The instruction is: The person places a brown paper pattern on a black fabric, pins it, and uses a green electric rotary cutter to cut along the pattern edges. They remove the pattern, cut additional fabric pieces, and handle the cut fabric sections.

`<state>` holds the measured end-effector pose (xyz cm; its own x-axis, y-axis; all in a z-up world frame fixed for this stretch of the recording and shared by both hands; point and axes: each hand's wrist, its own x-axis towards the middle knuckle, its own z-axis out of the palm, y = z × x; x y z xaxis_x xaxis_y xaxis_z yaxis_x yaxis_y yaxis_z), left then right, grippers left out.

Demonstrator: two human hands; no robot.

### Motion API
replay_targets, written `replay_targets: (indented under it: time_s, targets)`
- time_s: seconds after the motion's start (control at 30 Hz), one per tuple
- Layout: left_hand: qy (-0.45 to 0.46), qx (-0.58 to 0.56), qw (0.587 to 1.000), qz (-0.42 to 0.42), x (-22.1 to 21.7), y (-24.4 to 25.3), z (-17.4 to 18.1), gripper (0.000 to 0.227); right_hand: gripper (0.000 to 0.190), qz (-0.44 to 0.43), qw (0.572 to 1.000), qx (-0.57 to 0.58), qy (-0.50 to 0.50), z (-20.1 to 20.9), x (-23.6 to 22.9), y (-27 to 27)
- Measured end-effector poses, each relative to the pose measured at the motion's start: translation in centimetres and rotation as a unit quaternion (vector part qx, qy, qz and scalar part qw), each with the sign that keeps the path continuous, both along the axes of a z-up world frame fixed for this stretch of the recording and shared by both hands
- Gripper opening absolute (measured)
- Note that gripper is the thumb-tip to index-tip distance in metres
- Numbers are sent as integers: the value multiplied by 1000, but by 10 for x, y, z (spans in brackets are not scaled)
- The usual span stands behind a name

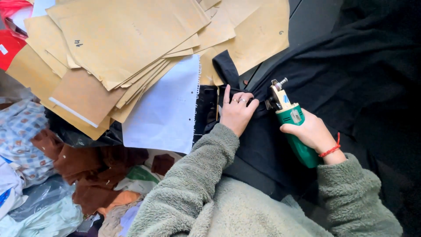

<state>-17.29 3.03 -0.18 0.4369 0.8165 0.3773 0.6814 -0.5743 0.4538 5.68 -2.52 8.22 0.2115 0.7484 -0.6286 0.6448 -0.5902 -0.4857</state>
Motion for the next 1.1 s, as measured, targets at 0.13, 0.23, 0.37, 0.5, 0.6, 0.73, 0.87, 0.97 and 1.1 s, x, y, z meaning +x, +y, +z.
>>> replay_targets:
  time_s: [0.13,0.23,0.37,0.5,0.6,0.73,0.87,0.97,1.1]
  targets:
    - [1,-6,1000,-11,-6,0,3,12,52,3,1000,16,7,-6,-7,14]
    - [9,-18,999,-28,-11,-4,-4,13,51,-6,999,37,23,-3,-19,22]
    - [0,-53,998,-42,-21,0,24,31,52,-6,995,95,33,4,-31,18]
    - [61,-87,994,-35,-33,5,46,85,55,-38,979,192,63,21,-26,-19]
    - [134,-110,984,-34,-31,5,25,71,55,-62,968,234,70,39,-10,-64]
    - [153,-25,987,-46,-27,-2,22,13,45,-193,956,142,170,44,15,-119]
    - [88,58,992,-74,-40,-28,64,12,44,-180,963,129,155,44,12,-134]
    - [62,78,989,-110,-48,-57,75,18,44,-183,955,103,210,43,-3,-136]
    - [56,74,989,-113,-57,-82,75,26,42,-156,965,94,188,52,-13,-133]
